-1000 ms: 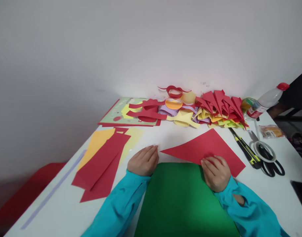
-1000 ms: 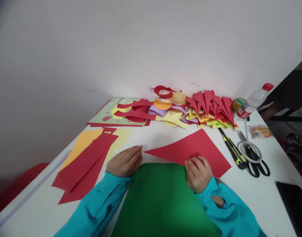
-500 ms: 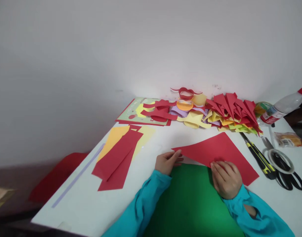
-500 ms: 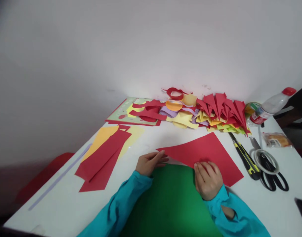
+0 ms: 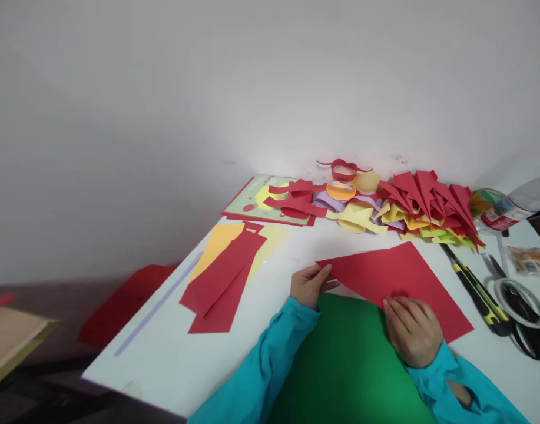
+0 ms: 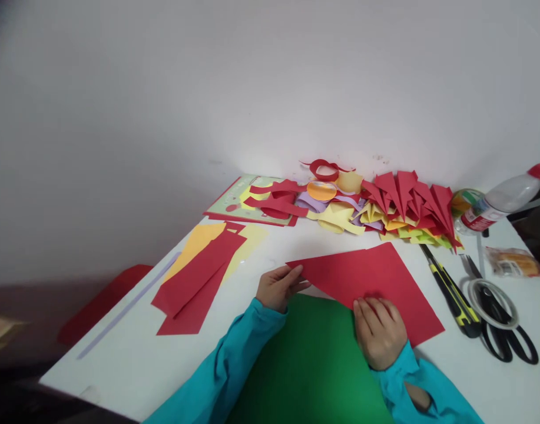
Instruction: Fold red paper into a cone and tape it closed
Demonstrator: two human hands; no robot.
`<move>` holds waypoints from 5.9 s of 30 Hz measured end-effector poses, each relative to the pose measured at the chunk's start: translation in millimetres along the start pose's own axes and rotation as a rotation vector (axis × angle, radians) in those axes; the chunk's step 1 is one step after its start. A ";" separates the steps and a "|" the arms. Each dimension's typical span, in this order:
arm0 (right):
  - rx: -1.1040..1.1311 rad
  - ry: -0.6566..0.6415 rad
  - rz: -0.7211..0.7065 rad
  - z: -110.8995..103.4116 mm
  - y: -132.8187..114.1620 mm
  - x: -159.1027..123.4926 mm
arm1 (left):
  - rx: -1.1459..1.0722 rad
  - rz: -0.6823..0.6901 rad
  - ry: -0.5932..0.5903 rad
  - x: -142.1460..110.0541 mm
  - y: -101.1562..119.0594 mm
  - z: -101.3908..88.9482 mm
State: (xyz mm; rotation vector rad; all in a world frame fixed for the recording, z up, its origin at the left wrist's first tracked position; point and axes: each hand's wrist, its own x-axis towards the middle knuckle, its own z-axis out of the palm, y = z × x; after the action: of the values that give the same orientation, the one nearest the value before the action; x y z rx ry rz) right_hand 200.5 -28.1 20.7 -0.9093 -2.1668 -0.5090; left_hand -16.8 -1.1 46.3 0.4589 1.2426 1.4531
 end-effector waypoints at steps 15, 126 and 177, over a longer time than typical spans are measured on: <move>0.032 -0.002 0.008 -1.6 -2.9 4.6 | 0.040 0.047 0.039 2.7 7.4 -4.6; -0.267 -0.459 0.314 34.5 66.6 -8.1 | 1.628 0.826 -0.191 -8.4 -29.6 -9.4; 0.044 -0.857 0.471 -65.8 -28.8 -47.6 | 1.621 1.170 -1.032 -18.1 -32.9 -3.0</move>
State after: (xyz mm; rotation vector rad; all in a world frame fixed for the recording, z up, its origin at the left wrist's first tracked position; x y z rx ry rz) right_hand 233.4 -107.5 26.5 -1.7799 -2.5207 0.2169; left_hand 2.1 -24.0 23.1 2.8936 0.9360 0.3154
